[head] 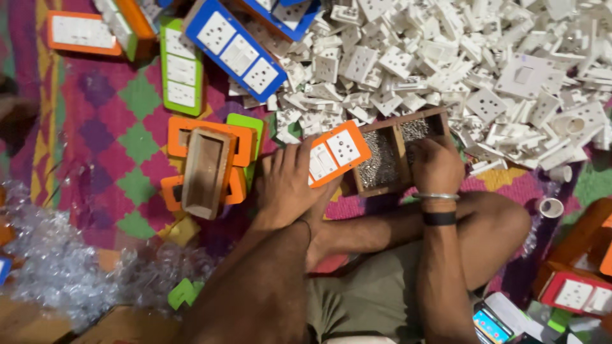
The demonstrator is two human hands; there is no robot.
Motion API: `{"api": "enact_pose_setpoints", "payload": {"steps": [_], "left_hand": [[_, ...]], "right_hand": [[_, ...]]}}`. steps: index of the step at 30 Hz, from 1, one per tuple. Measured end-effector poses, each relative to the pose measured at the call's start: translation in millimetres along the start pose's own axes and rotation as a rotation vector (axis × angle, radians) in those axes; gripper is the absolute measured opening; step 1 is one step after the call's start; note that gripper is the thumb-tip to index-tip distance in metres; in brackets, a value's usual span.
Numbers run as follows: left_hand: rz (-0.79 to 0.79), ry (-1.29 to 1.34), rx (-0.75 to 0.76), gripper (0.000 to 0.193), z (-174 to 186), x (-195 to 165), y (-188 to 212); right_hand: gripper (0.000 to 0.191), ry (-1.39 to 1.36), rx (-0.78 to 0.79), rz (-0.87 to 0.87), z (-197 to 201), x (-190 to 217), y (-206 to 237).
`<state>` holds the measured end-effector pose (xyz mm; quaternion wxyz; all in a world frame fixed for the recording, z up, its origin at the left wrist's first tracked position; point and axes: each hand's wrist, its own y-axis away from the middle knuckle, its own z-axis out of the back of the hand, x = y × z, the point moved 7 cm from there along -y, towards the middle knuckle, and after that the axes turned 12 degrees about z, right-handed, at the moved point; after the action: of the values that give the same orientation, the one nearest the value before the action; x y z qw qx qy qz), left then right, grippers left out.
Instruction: The person sits on a patterned mat and assembles electrical socket units. They pick up orange plastic frames, insert white socket modules, and secure them with screws from a nearby wooden box. Completed units are placed aside while the person continues the repetitive assembly process.
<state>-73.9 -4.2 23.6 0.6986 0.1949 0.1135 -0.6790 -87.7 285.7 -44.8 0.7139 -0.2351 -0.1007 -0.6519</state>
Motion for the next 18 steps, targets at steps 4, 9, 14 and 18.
{"api": "enact_pose_setpoints", "payload": {"steps": [4, 9, 14, 18], "left_hand": [[-0.057, -0.049, -0.017, 0.085, 0, 2, 3], [-0.103, -0.088, -0.013, 0.085, -7, 2, 3], [-0.112, -0.089, 0.004, 0.083, -7, 0, 2], [-0.177, -0.084, -0.001, 0.083, -2, -7, 2]], "right_hand": [[0.011, -0.141, -0.095, 0.017, 15, 2, 3], [0.007, 0.057, -0.024, -0.053, 18, 0, 3], [0.007, -0.239, -0.154, -0.055, 30, 9, -1], [0.012, -1.055, -0.033, -0.273, -6, 30, 0]]}}
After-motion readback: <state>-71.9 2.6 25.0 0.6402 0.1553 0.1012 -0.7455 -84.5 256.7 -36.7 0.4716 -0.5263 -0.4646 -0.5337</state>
